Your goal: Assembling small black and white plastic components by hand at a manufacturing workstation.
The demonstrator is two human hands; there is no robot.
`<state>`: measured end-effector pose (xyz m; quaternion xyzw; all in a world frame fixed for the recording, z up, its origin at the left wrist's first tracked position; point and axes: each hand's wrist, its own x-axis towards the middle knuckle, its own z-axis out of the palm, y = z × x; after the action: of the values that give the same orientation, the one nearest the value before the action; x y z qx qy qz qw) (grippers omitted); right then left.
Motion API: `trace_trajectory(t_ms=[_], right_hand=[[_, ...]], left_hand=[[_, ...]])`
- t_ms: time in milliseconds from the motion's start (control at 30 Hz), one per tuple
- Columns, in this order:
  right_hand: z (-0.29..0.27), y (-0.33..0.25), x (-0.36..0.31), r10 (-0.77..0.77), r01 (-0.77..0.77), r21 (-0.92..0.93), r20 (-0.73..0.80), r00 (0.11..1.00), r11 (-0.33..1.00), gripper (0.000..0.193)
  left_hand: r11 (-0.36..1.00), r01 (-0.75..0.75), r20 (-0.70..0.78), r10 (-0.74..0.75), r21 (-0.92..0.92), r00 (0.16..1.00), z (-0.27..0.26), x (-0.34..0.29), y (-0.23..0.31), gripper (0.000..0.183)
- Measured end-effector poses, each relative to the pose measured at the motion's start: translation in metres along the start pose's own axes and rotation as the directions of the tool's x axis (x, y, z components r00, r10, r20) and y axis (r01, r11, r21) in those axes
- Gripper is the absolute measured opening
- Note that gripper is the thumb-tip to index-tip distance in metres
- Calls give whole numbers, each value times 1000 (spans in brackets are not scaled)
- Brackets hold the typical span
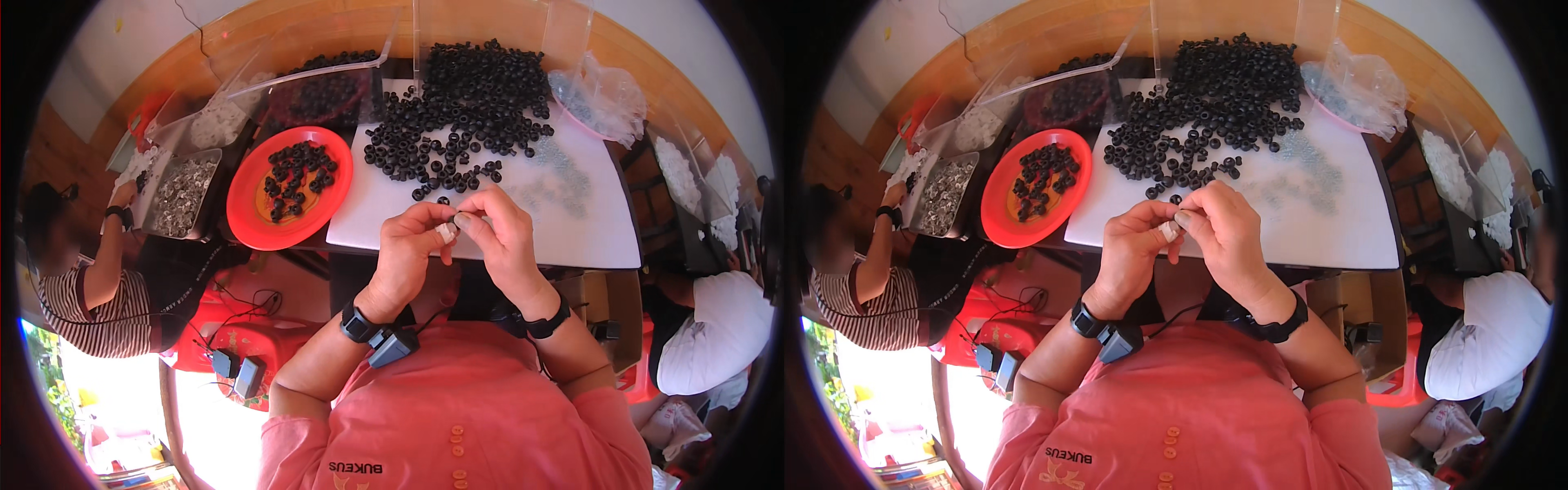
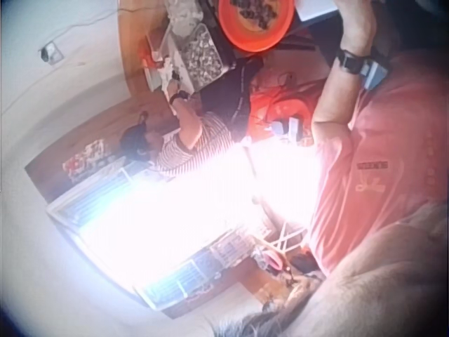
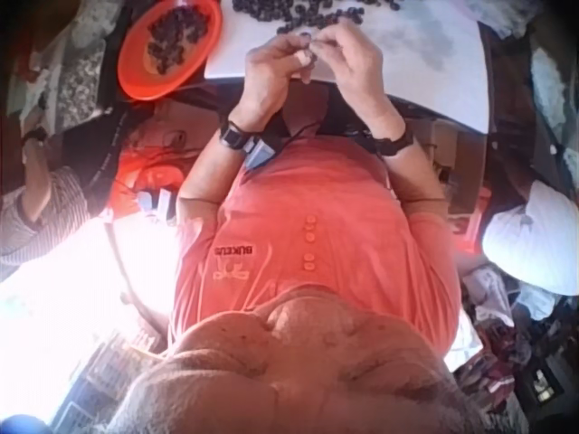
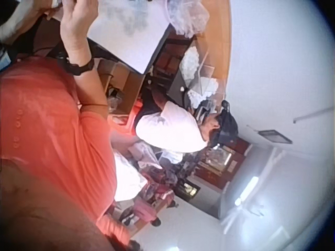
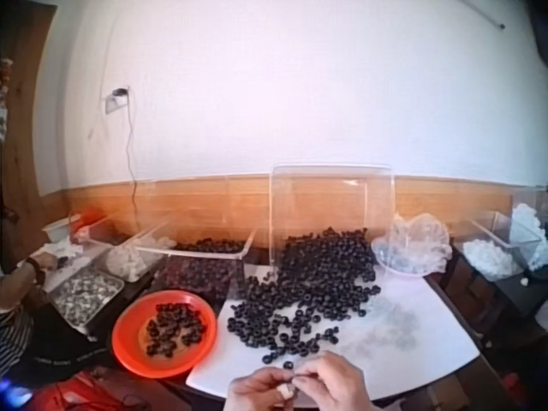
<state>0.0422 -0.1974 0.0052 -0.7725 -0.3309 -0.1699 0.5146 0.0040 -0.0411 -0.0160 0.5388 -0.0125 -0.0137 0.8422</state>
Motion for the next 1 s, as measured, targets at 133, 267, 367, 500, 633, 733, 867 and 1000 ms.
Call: trace_trajectory(t_ms=[133,267,367,500,633,733,867,1000], right_hand=[[7,0,-6,253,-249,432,48,966,867,6],[10,3,-6,321,-286,477,10,947,831,6],[6,8,-11,156,-151,346,12,988,926,5],[6,8,-14,212,-193,443,6,977,876,4],[3,-1,-7,347,-351,488,102,932,799,3],[3,5,-9,237,-243,381,63,969,892,2],[1,7,-9,-120,122,37,-55,991,992,7],[-7,6,-4,-158,159,-56,20,987,986,18]], left_hand=[[1000,-13,1,13,6,1000,0,-3,0,16],[1000,-28,-2,28,-12,1000,-1,-3,-1,15],[1000,-13,-18,12,-21,1000,1,-4,1,15],[998,-18,-25,16,-60,1000,2,-6,0,16],[999,-22,-20,22,-42,1000,-3,-5,-3,19],[999,-19,-30,18,-28,999,-2,-6,-3,19],[999,-28,-28,27,-38,999,-1,-5,-2,18],[998,-3,-21,2,-61,1000,-1,-5,-2,17]])
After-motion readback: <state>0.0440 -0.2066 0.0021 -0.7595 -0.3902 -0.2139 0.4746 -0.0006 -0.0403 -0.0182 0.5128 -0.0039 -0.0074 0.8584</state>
